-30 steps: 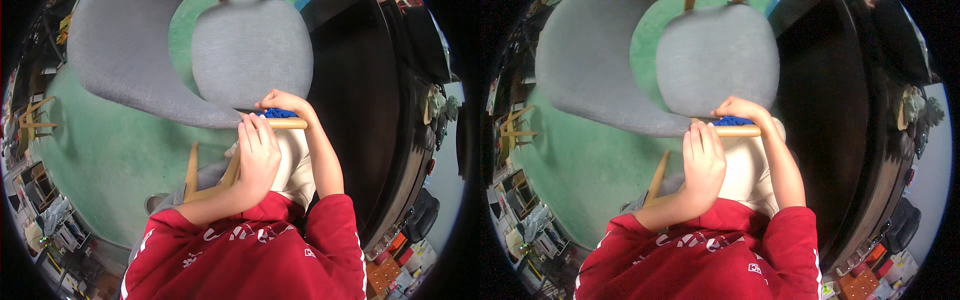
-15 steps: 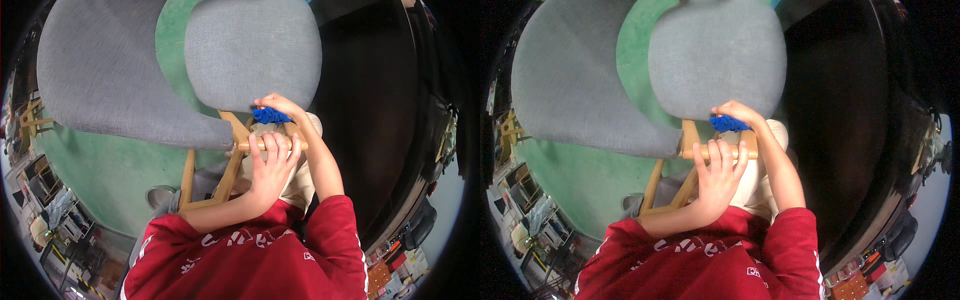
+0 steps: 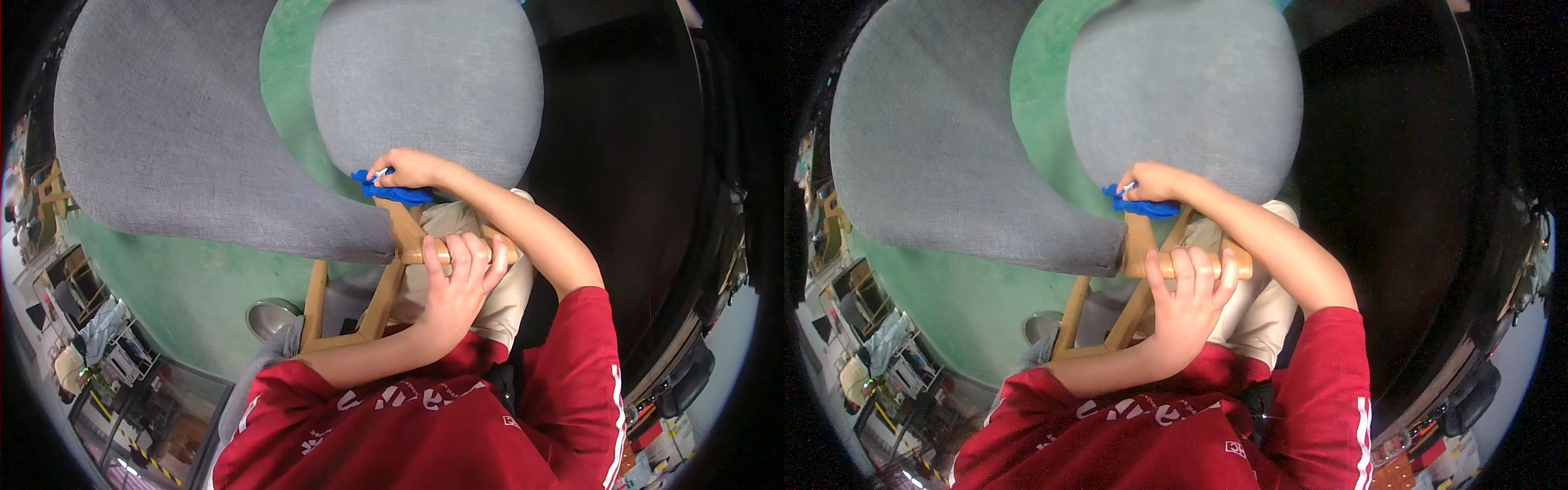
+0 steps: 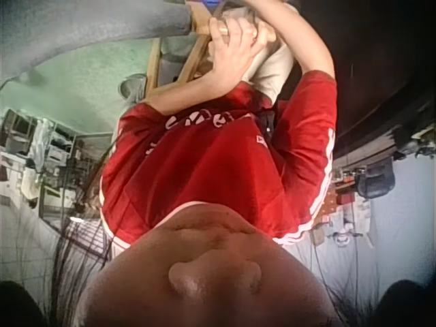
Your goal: Cleaning glass cups on a tea tray and wiping down the wooden parts of a chair with a blue cloth.
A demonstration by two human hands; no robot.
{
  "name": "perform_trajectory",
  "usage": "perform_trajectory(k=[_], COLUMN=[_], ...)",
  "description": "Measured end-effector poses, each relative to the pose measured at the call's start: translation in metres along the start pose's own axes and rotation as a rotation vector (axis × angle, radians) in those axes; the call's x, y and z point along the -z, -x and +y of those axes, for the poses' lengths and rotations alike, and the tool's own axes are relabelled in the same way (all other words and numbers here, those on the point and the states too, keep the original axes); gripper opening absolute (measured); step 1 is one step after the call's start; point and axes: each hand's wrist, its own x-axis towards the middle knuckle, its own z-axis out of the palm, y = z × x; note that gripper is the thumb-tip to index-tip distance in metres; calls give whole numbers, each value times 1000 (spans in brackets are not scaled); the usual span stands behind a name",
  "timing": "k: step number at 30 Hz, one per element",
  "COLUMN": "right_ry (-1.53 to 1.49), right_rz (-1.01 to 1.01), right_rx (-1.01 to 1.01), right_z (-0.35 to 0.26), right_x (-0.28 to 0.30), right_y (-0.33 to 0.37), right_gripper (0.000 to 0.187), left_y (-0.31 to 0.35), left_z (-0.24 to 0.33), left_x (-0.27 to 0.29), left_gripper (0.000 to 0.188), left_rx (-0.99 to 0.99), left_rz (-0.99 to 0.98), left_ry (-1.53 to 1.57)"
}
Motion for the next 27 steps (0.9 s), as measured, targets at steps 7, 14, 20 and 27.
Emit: perform_trajectory(k=[7,14,20,27], right_ry=[47,30,225,329], right_rz=[-53,-92,-49,30], right_rx=[-3,-58,-84,-69], right_z=[-2,-52,-83,-116], right_x=[2,29,34,41], right_y=[8,51,67,105], right_gripper=[28,30,31,31], left_y=[-1,-5,7,43], left_z=[1,1,14,11], left_x=[0,11,11,19], left_gripper=[52,51,52,50], left_rx=[-11,37,28,-401], left_rz=[8,-26,93,66], left_ry=[-14,9,30,553])
